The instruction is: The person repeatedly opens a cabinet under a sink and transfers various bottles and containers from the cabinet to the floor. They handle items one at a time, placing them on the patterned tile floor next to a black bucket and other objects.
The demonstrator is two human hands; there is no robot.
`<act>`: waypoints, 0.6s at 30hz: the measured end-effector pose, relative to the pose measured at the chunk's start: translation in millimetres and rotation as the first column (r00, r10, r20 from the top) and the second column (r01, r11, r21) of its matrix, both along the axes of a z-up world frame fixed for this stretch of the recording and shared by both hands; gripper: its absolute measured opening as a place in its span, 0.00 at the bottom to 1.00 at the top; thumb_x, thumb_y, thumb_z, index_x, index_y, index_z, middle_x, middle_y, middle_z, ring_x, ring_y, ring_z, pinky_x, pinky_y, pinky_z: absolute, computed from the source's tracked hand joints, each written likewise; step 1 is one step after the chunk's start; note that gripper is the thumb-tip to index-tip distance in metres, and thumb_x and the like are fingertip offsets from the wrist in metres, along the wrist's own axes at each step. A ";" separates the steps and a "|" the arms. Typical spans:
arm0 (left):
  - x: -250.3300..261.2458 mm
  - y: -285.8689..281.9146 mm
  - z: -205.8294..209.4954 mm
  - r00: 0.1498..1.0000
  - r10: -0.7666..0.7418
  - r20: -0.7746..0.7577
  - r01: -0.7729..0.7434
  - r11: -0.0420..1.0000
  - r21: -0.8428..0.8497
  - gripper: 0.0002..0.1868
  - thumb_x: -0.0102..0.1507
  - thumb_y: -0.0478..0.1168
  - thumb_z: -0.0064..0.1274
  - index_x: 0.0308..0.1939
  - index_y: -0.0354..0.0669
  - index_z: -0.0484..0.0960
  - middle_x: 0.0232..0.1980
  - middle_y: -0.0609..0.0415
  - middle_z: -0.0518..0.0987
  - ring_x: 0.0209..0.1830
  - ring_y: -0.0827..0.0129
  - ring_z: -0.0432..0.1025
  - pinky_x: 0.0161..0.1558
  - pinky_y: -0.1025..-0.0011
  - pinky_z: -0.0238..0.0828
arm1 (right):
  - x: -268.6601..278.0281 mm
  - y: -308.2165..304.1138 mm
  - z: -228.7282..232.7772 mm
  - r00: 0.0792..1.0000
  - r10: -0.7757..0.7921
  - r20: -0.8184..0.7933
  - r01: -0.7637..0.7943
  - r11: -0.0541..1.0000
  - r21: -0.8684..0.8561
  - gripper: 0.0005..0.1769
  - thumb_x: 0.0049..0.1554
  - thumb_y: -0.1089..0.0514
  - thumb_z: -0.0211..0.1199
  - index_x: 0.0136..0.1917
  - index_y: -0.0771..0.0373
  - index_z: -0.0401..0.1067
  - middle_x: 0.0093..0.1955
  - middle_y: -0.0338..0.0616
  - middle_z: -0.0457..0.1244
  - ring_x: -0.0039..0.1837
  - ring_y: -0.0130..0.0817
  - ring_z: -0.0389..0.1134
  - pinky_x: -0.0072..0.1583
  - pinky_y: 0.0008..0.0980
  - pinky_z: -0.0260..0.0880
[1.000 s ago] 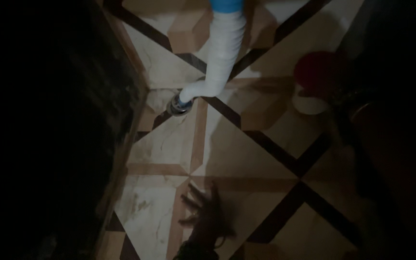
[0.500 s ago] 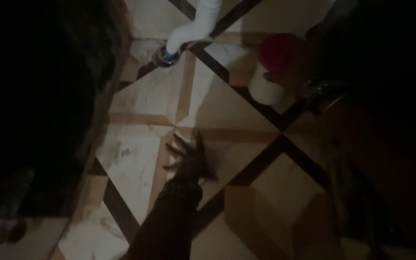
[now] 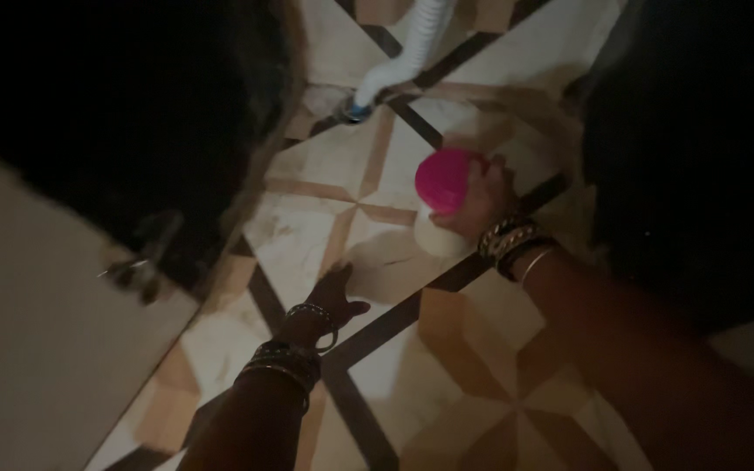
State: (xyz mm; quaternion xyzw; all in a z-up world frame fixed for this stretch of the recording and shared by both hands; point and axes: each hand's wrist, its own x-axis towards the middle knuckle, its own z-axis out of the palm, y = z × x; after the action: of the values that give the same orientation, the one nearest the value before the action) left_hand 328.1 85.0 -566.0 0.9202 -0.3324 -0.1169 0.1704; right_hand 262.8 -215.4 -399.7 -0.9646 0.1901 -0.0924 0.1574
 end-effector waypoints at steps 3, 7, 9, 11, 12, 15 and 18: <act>-28.1 24.6 50.6 0.956 0.198 -0.215 -0.189 0.980 0.059 0.58 0.55 0.56 0.66 0.81 0.43 0.51 0.75 0.36 0.65 0.76 0.50 0.61 0.75 0.60 0.59 | -25.8 44.8 23.5 0.994 0.096 -0.048 -0.099 0.993 -0.066 0.72 0.33 0.33 0.84 0.76 0.66 0.50 0.74 0.70 0.45 0.73 0.63 0.52 0.70 0.52 0.62; -82.4 40.9 135.6 0.938 0.290 -0.188 -0.301 0.953 -0.034 0.66 0.55 0.54 0.68 0.82 0.45 0.35 0.75 0.34 0.63 0.75 0.47 0.60 0.73 0.59 0.58 | -41.3 123.3 65.1 0.979 0.157 -0.130 -0.152 0.987 0.049 0.64 0.35 0.35 0.81 0.76 0.59 0.56 0.74 0.62 0.48 0.75 0.57 0.55 0.71 0.50 0.64; -110.8 50.3 171.3 0.936 0.320 -0.147 -0.339 0.932 -0.128 0.73 0.52 0.49 0.72 0.81 0.44 0.27 0.74 0.33 0.63 0.75 0.45 0.59 0.73 0.60 0.58 | -52.9 158.3 89.9 0.968 0.221 -0.121 -0.212 0.974 0.079 0.63 0.35 0.34 0.80 0.75 0.60 0.58 0.73 0.62 0.49 0.75 0.57 0.55 0.72 0.48 0.64; -134.4 62.6 204.5 0.922 0.375 -0.096 -0.387 0.894 -0.225 0.74 0.49 0.44 0.74 0.81 0.45 0.27 0.73 0.32 0.64 0.73 0.45 0.61 0.73 0.61 0.59 | -62.0 194.7 121.5 0.952 0.296 -0.083 -0.295 0.955 0.020 0.65 0.35 0.30 0.81 0.74 0.66 0.58 0.73 0.65 0.49 0.74 0.58 0.56 0.72 0.46 0.63; -143.7 73.1 222.1 0.913 0.402 -0.067 -0.404 0.873 -0.273 0.75 0.48 0.42 0.75 0.81 0.45 0.27 0.72 0.32 0.64 0.73 0.45 0.61 0.73 0.62 0.59 | -67.7 210.6 139.6 0.935 0.350 -0.050 -0.349 0.936 0.041 0.65 0.35 0.30 0.80 0.74 0.65 0.58 0.73 0.65 0.49 0.73 0.58 0.57 0.72 0.47 0.64; -180.3 113.4 270.9 0.875 0.469 0.121 -0.338 0.770 -0.541 0.80 0.47 0.38 0.77 0.78 0.40 0.20 0.76 0.28 0.54 0.75 0.41 0.54 0.70 0.60 0.55 | -93.5 256.1 195.2 0.876 0.482 0.033 -0.483 0.872 0.085 0.63 0.36 0.31 0.78 0.75 0.61 0.58 0.72 0.64 0.50 0.72 0.57 0.60 0.70 0.47 0.66; -207.1 145.7 325.1 0.765 0.623 0.166 -0.341 0.610 -0.715 0.77 0.44 0.40 0.76 0.79 0.40 0.26 0.70 0.33 0.67 0.70 0.44 0.66 0.69 0.59 0.63 | -122.1 298.4 252.3 0.832 0.546 0.105 -0.554 0.828 0.087 0.62 0.36 0.31 0.79 0.74 0.61 0.58 0.72 0.62 0.50 0.72 0.55 0.60 0.69 0.47 0.67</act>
State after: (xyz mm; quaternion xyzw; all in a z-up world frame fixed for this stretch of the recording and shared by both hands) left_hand 121.0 230.7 -240.8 0.8608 -0.1116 0.2470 0.4308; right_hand 140.6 83.0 -147.4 -0.9638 -0.0967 -0.0686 0.2388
